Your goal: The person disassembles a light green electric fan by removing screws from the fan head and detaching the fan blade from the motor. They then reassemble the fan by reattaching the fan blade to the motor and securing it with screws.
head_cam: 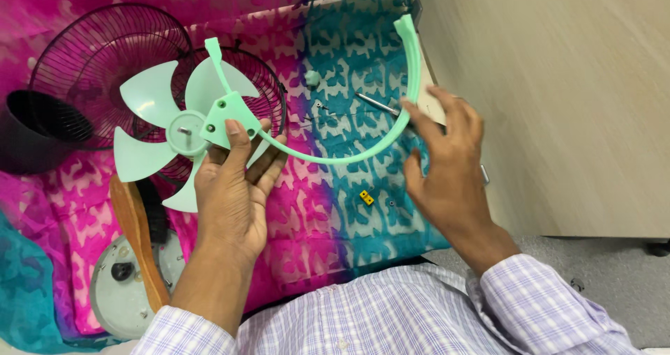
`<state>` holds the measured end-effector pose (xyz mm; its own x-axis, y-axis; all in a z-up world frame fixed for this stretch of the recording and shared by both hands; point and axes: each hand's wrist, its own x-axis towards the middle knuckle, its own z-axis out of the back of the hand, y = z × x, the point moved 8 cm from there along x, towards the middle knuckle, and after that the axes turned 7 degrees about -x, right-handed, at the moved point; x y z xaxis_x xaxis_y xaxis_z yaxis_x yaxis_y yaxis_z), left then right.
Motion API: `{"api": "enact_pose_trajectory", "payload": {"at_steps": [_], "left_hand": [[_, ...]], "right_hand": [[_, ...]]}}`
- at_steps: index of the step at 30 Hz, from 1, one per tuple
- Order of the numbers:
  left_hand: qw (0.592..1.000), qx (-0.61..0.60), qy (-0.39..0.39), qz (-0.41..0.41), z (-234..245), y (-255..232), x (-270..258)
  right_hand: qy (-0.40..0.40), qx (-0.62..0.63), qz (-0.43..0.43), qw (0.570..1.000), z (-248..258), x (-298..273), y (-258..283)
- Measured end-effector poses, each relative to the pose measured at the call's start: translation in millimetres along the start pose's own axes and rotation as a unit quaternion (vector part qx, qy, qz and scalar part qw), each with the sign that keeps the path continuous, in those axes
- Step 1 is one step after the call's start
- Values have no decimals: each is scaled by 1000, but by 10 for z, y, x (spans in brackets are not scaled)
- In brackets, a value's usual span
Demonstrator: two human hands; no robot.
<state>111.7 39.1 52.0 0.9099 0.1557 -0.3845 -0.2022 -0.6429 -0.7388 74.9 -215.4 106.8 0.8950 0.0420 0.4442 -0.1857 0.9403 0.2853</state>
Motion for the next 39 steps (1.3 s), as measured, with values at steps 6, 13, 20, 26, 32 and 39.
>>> {"api": "enact_pose_trajectory", "payload": {"at_steps": [6,13,20,26,32,39], "left_hand": [[985,-150,19,80,158,239,-93],[956,-182,32,228,186,449,-392],[978,-66,27,194,319,355,-302],[986,5,31,165,452,307,-235],[951,119,52,282,658,567,-138],[940,224,-57,251,898,481,-256]], "right_hand": [[221,427,-429,765,-574,-223,-386],[190,547,-444,684,-595,-192,0],[157,542,-474,676,-596,-332,63],[123,516,-545,649,-567,-476,110],[134,492,-441,738,-443,-287,39],[187,376,-419,805,-585,-271,-373]]}}
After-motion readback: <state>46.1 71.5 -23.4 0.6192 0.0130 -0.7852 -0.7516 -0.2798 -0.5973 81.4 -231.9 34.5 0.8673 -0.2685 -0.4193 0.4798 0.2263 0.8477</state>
